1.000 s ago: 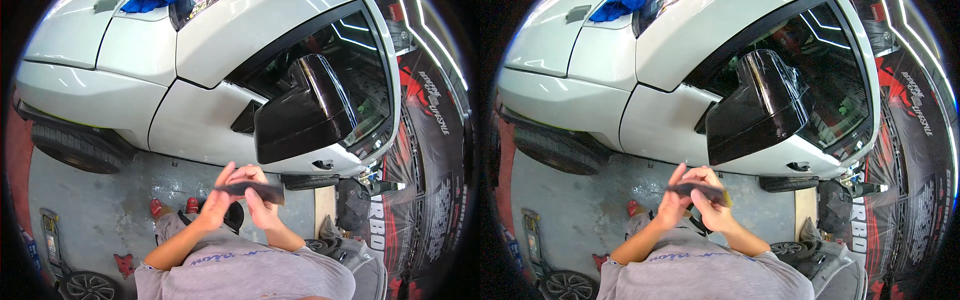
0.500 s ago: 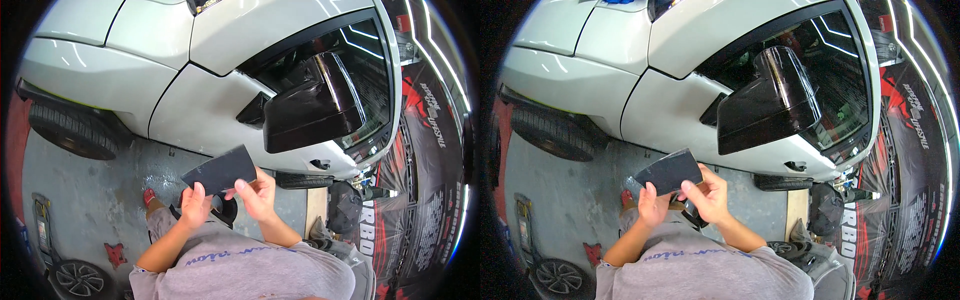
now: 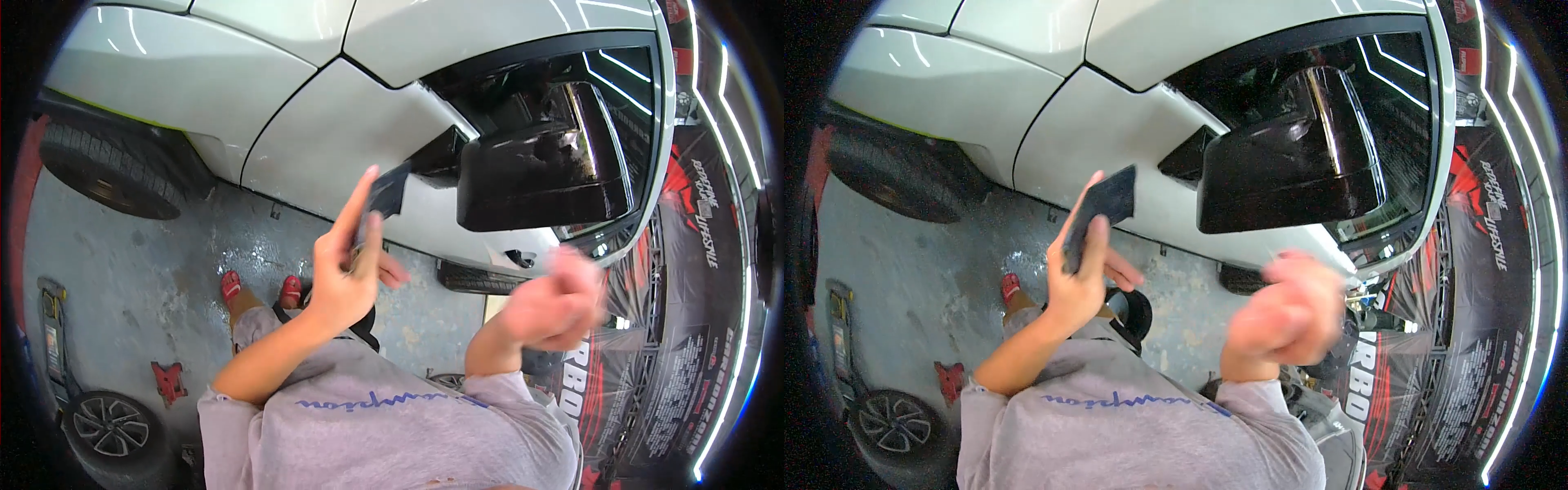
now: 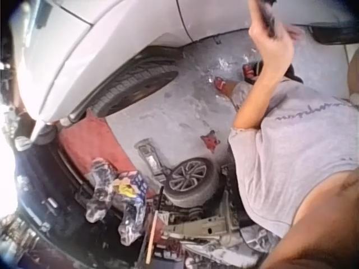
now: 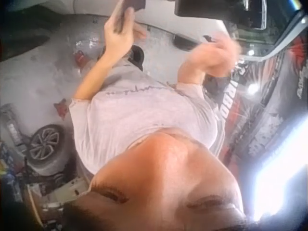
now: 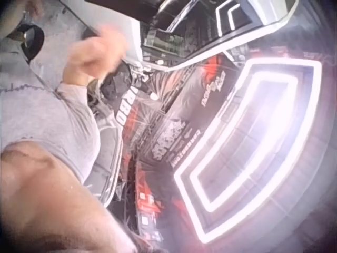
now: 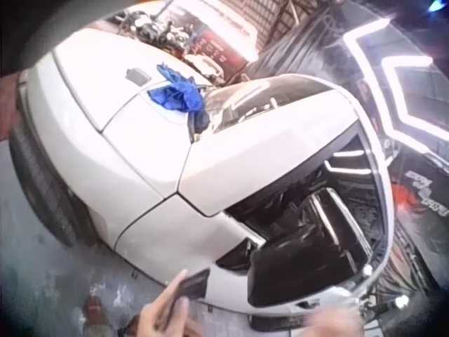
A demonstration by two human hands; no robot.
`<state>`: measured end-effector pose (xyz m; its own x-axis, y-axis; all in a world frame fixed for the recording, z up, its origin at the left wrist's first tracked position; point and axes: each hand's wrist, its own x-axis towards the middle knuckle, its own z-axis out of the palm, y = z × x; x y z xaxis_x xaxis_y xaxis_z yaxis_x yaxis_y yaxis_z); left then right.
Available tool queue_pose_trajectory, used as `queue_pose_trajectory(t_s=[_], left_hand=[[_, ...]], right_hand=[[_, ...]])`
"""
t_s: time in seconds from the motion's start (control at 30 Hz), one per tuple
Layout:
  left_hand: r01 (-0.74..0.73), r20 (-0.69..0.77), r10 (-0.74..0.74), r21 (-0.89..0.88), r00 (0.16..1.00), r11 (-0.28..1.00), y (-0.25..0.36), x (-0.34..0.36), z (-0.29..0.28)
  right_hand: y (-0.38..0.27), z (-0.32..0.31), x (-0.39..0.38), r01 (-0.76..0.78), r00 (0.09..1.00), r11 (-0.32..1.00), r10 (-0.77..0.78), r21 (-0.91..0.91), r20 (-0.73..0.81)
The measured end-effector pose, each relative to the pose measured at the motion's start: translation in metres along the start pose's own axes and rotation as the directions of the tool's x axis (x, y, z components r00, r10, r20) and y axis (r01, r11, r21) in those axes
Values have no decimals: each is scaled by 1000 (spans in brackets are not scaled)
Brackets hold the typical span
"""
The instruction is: The recorder sands the exterior housing of a car's side mirror using a sanding block and water.
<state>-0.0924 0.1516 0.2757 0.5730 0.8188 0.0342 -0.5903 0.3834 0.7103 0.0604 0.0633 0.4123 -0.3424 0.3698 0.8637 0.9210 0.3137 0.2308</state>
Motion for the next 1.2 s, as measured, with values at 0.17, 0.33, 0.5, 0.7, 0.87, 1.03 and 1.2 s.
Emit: queue_pose_trajectory(t_s=[0.17, 0.33, 0.5, 0.7, 0.87, 1.03, 1.2], left_hand=[[-562, 12, 592, 330, 806, 758, -42, 33, 48], [-739, 243, 704, 333, 668, 586, -64, 37, 64], [-854, 384, 764, 191, 519, 484, -44, 84, 56], [-862, 556, 668, 215, 494, 459, -72, 69, 38], [-932, 604, 709, 245, 363, 269, -13, 101, 67], [-880, 629, 620, 396, 469, 264, -56, 59, 53], [-892, 554, 719, 399, 420, 214, -18, 77, 93]], right_hand=[[77, 2, 66, -129, 988, 947, 95, -294, -125], [92, 3, 64, -255, 966, 962, 257, -94, 8], [99, 26, 51, -54, 998, 980, 45, -190, -51], [106, 29, 36, -183, 947, 982, 167, -35, -273], [113, 24, 35, -76, 973, 997, 78, 20, -216], [119, 13, 36, 217, 959, 971, -232, -105, -163], [112, 2, 31, -80, 984, 995, 89, 63, -157]])
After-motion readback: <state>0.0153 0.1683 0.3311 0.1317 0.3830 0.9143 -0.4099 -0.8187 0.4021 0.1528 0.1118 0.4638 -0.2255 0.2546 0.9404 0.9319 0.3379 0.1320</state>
